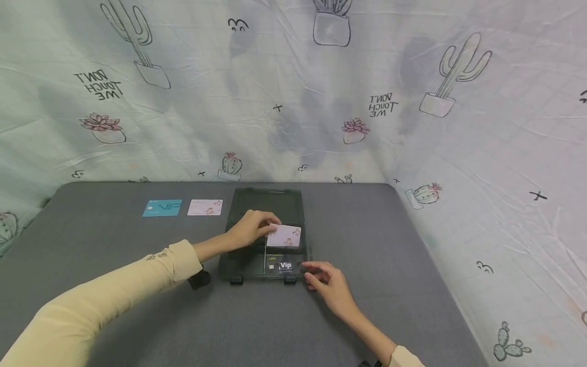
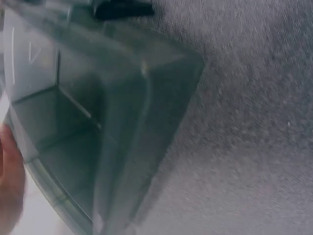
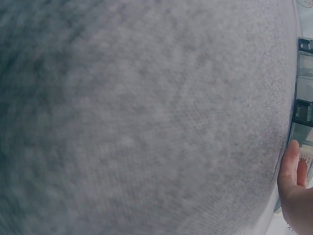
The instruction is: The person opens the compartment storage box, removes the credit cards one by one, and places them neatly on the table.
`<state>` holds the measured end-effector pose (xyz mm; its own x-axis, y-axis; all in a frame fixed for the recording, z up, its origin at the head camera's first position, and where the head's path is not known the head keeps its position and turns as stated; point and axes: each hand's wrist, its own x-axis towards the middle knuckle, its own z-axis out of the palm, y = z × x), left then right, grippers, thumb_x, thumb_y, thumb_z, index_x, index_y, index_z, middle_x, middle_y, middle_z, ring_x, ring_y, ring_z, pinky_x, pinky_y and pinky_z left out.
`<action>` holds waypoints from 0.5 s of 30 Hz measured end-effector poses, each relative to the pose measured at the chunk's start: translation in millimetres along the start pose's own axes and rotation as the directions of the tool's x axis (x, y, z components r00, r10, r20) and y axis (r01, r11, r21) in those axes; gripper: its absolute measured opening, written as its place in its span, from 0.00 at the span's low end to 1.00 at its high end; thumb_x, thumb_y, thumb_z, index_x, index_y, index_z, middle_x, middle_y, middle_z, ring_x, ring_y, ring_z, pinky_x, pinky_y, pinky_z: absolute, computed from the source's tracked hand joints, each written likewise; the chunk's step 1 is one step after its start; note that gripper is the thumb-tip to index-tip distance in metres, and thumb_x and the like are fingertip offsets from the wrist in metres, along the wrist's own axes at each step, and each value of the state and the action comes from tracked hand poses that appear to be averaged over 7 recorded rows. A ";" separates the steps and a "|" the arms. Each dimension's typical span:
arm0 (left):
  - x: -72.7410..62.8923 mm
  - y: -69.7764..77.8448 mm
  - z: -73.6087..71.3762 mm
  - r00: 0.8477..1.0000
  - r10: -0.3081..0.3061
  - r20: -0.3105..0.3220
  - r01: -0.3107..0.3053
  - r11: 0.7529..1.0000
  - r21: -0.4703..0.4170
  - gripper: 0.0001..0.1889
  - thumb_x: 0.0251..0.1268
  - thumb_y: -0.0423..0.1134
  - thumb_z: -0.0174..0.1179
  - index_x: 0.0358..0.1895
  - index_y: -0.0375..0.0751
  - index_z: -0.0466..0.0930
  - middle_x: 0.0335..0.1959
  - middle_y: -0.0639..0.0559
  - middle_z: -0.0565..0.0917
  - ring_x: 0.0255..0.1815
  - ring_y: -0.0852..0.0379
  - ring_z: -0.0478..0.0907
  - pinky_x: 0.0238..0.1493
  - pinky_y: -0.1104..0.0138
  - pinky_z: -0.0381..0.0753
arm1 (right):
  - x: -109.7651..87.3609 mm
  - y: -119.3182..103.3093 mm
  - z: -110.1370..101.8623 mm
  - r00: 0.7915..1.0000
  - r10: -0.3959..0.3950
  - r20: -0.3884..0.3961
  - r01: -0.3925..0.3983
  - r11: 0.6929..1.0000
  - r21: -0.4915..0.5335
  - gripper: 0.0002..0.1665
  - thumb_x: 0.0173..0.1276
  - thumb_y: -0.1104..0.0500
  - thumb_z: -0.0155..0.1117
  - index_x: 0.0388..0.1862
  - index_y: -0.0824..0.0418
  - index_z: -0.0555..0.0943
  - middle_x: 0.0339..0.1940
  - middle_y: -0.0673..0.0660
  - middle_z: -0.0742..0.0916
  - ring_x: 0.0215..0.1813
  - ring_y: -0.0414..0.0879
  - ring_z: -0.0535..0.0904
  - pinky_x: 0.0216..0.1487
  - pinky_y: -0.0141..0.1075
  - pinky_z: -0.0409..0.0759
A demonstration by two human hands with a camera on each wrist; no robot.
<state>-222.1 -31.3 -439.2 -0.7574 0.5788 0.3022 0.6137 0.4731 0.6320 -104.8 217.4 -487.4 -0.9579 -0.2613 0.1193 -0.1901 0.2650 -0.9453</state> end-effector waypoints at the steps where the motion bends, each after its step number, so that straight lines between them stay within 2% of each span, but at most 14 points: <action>1: -0.3 -1.7 -1.5 1.000 -0.003 0.012 0.004 0.999 -0.034 0.10 0.66 0.29 0.58 0.48 0.31 0.82 0.22 0.47 0.82 0.18 0.55 0.76 0.21 0.73 0.72 | 0.1 0.0 0.1 1.000 -0.002 0.002 0.002 1.000 0.000 0.19 0.69 0.62 0.62 0.55 0.70 0.78 0.51 0.67 0.80 0.41 0.53 0.83 0.41 0.38 0.83; 7: -1.5 -7.2 -7.5 0.997 -0.042 0.071 0.049 0.994 -0.100 0.13 0.70 0.29 0.54 0.53 0.33 0.82 0.29 0.45 0.85 0.20 0.53 0.78 0.18 0.73 0.67 | -0.6 0.2 0.4 1.000 -0.002 0.007 0.002 1.000 -0.001 0.19 0.69 0.62 0.61 0.55 0.71 0.77 0.50 0.67 0.80 0.41 0.52 0.83 0.41 0.38 0.83; 10: -0.8 -8.7 -9.3 0.991 -0.071 0.110 0.087 0.985 -0.146 0.14 0.71 0.28 0.52 0.56 0.35 0.81 0.37 0.42 0.85 0.21 0.52 0.77 0.17 0.73 0.65 | -0.9 1.0 1.0 1.000 -0.006 0.004 0.006 1.000 -0.004 0.19 0.69 0.63 0.62 0.55 0.71 0.78 0.49 0.67 0.80 0.41 0.51 0.83 0.40 0.38 0.83; 13: -1.0 -10.4 -11.8 0.985 -0.114 0.128 0.136 0.974 -0.182 0.16 0.72 0.28 0.50 0.57 0.37 0.80 0.47 0.39 0.84 0.15 0.54 0.69 0.16 0.72 0.61 | -1.0 1.7 1.9 1.000 -0.004 0.000 0.004 1.000 -0.004 0.18 0.68 0.63 0.62 0.55 0.71 0.78 0.48 0.68 0.80 0.40 0.50 0.83 0.40 0.38 0.84; 15: -2.5 -11.6 -14.1 0.983 -0.128 0.133 0.151 0.973 -0.176 0.16 0.71 0.28 0.49 0.55 0.37 0.81 0.51 0.38 0.82 0.12 0.58 0.62 0.15 0.72 0.59 | -1.2 1.7 2.3 1.000 0.000 0.002 0.000 1.000 -0.003 0.18 0.68 0.63 0.62 0.55 0.71 0.78 0.48 0.68 0.80 0.40 0.50 0.83 0.40 0.38 0.84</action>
<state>-230.5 -47.6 -437.3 -0.7937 0.5961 0.1213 0.4437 0.4308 0.7858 -103.5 216.1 -489.8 -0.9575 -0.2629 0.1190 -0.1909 0.2676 -0.9444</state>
